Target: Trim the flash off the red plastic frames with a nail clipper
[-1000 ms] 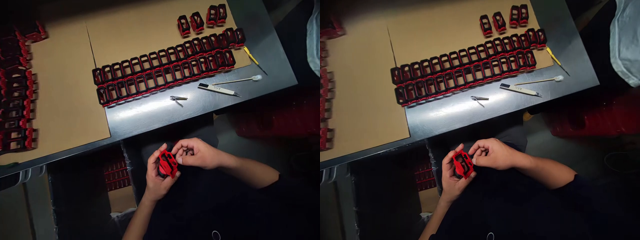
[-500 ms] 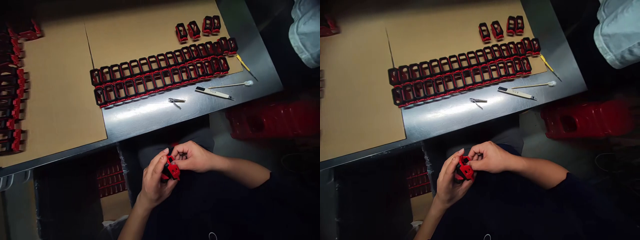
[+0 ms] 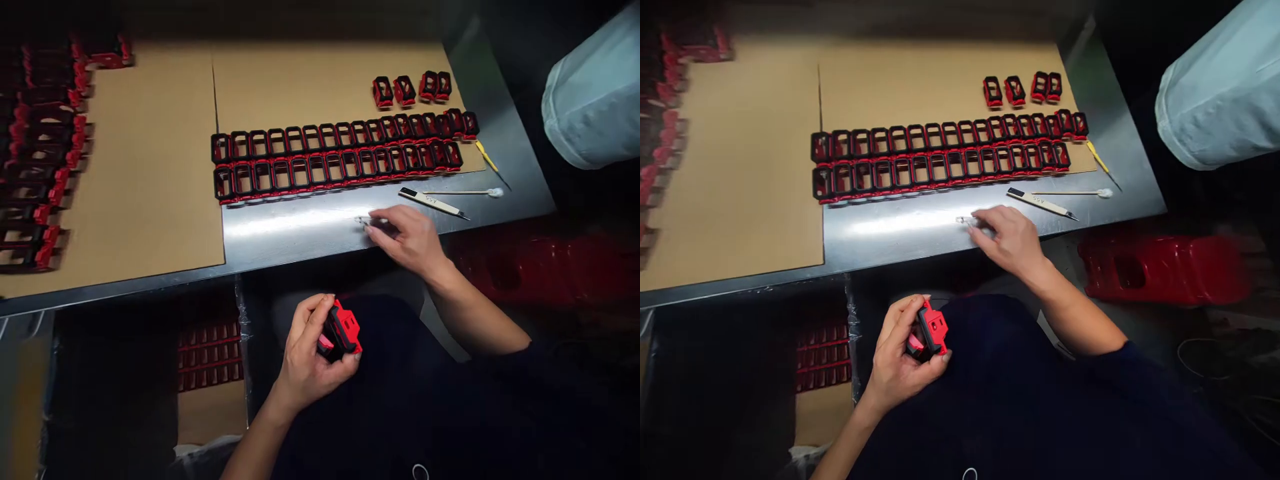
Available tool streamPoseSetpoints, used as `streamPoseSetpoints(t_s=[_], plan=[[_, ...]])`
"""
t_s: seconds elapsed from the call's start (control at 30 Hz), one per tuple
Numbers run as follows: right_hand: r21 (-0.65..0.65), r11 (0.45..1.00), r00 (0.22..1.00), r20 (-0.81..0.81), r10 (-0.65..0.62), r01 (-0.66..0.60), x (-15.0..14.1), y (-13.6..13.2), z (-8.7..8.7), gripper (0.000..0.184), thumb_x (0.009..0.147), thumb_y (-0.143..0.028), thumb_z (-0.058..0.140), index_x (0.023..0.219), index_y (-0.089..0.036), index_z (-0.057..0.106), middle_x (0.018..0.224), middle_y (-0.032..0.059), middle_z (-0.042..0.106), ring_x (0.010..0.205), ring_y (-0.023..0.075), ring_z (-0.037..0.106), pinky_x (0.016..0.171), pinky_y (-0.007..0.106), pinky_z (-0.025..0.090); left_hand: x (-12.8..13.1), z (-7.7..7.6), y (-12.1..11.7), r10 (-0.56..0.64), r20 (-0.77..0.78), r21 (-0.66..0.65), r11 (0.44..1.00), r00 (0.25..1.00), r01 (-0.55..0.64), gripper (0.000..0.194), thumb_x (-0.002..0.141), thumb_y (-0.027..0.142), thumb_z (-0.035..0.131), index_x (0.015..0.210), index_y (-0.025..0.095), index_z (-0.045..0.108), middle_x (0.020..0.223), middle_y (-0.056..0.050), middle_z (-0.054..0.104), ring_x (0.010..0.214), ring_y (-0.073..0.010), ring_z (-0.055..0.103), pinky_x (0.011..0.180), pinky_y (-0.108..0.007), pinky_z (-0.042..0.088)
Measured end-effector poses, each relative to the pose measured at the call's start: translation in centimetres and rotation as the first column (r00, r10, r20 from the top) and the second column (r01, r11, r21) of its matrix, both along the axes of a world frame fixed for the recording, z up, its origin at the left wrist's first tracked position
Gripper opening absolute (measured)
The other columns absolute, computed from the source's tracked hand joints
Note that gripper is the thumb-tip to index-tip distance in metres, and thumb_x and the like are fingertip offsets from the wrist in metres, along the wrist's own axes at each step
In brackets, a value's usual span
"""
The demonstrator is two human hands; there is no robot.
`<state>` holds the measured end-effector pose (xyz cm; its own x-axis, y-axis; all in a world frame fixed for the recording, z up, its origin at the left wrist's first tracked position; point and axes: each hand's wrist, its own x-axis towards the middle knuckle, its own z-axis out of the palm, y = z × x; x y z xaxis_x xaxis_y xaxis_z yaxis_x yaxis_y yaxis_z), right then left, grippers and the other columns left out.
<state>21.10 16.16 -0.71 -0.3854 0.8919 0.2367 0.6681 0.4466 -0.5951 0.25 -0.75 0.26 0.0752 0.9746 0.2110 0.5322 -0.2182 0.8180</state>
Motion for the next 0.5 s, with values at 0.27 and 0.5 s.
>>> streamPoseSetpoints(t_s=[0.27, 0.5], plan=[[-0.026, 0.869, 0.801, -0.402, 0.444, -0.494, 2.6, -8.5, 2.5, 0.010, 0.089, -0.025, 0.078, 0.095, -0.019, 0.073, 0.096, 0.0061, 0.074, 0.079, 0.0139, 0.070, 0.070, 0.024, 0.056, 0.0, -0.2, 1.0, -0.131, -0.037, 0.053, 0.990, 0.991, 0.133, 0.071, 0.080, 0.018, 0.070, 0.145, 0.019, 0.041, 0.125, -0.016, 0.064, 0.114, -0.0266, 0.065, 0.090, -0.040, 0.062], [0.024, 0.872, 0.781, -0.433, 0.449, -0.489, 1.6, -9.2, 1.6, 0.011, 0.090, -0.026, 0.078, 0.090, -0.016, 0.073, 0.097, 0.0069, 0.075, 0.077, 0.0134, 0.070, 0.067, 0.024, 0.054, 0.2, -0.2, 1.1, -0.141, -0.037, 0.039, 0.989, 0.989, 0.142, 0.065, 0.083, 0.020, 0.070, 0.142, 0.019, 0.043, 0.126, -0.017, 0.065, 0.114, -0.0259, 0.067, 0.086, -0.036, 0.063]])
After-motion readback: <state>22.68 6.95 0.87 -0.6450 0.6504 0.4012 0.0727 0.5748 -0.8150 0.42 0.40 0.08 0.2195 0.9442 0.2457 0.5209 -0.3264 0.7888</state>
